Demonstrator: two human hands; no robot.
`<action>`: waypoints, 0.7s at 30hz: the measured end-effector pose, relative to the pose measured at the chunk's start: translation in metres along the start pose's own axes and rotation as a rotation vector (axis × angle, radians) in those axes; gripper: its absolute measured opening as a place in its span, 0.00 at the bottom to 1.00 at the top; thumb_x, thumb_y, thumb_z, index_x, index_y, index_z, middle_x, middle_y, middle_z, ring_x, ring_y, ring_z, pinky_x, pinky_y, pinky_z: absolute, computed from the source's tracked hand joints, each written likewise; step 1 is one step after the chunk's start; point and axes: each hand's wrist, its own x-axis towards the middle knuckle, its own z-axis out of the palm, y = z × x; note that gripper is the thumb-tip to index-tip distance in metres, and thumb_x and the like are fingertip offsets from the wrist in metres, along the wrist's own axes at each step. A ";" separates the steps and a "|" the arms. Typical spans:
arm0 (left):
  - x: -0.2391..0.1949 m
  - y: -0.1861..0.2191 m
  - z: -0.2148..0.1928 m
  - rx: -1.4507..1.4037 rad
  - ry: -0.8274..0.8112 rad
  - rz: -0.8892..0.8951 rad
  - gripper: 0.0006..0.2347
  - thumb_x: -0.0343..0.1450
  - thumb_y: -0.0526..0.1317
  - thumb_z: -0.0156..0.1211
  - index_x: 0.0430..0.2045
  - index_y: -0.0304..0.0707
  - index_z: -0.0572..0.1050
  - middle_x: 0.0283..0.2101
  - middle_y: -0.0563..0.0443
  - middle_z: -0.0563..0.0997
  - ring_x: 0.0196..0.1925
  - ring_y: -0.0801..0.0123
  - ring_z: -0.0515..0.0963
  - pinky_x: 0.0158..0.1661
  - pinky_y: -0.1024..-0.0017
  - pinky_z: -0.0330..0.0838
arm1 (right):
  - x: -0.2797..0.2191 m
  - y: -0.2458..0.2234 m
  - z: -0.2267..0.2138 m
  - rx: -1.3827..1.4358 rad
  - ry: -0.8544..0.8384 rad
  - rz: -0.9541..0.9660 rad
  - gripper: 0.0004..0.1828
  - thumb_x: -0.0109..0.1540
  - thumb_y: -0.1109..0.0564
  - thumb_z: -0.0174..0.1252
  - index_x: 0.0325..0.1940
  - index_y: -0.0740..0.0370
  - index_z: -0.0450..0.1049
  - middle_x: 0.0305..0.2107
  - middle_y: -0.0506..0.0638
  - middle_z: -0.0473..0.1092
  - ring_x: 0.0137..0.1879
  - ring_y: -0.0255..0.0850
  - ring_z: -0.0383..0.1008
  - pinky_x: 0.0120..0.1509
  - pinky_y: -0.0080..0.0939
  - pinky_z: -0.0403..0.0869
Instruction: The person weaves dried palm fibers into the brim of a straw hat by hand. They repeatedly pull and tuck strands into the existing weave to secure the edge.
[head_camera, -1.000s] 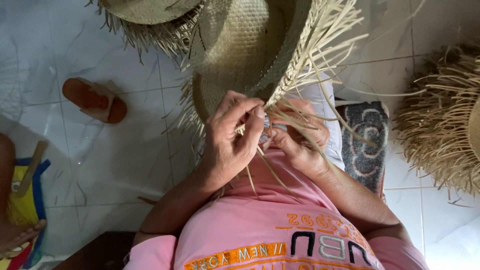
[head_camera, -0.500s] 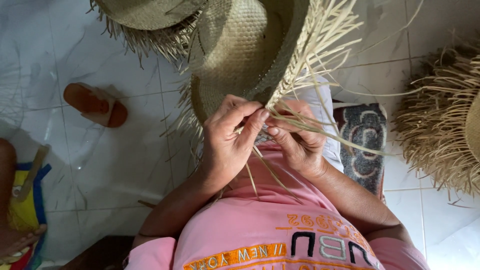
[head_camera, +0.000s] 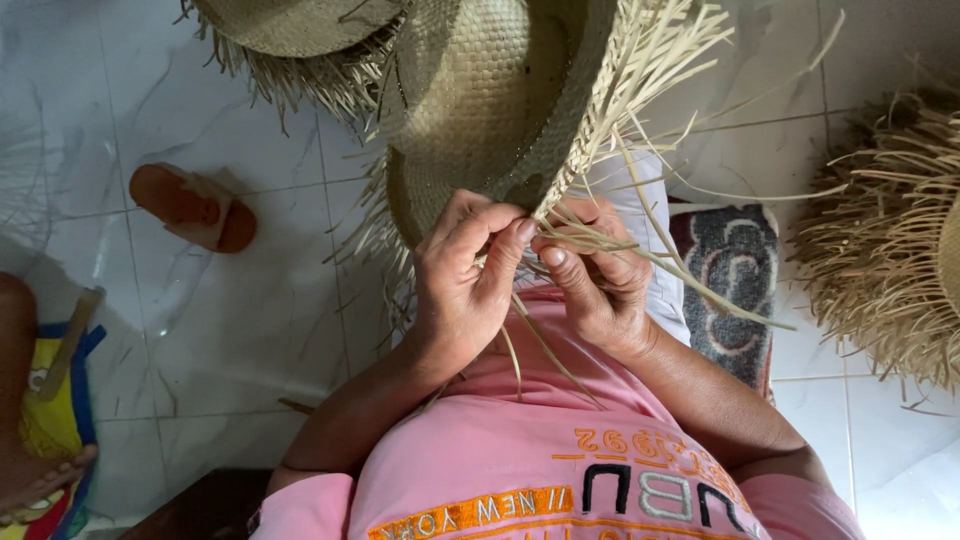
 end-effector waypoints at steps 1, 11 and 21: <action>0.000 0.000 0.000 0.002 0.001 0.002 0.03 0.75 0.32 0.61 0.32 0.32 0.79 0.29 0.45 0.73 0.29 0.63 0.78 0.29 0.69 0.72 | 0.000 0.000 0.000 0.007 -0.001 0.004 0.04 0.66 0.67 0.59 0.40 0.74 0.78 0.35 0.62 0.76 0.47 0.57 0.76 0.56 0.57 0.77; 0.000 -0.002 0.006 -0.032 0.014 0.019 0.05 0.76 0.32 0.55 0.33 0.30 0.77 0.30 0.46 0.70 0.28 0.66 0.71 0.29 0.70 0.70 | -0.012 0.001 -0.007 -0.128 -0.060 0.032 0.05 0.66 0.63 0.61 0.40 0.69 0.79 0.38 0.61 0.76 0.49 0.56 0.75 0.59 0.57 0.74; 0.000 -0.010 0.005 -0.041 -0.035 0.019 0.04 0.76 0.32 0.57 0.35 0.27 0.77 0.31 0.44 0.70 0.30 0.59 0.76 0.29 0.67 0.71 | -0.004 0.001 -0.012 -0.153 -0.079 0.071 0.11 0.69 0.58 0.58 0.34 0.65 0.78 0.31 0.54 0.77 0.46 0.49 0.77 0.65 0.48 0.63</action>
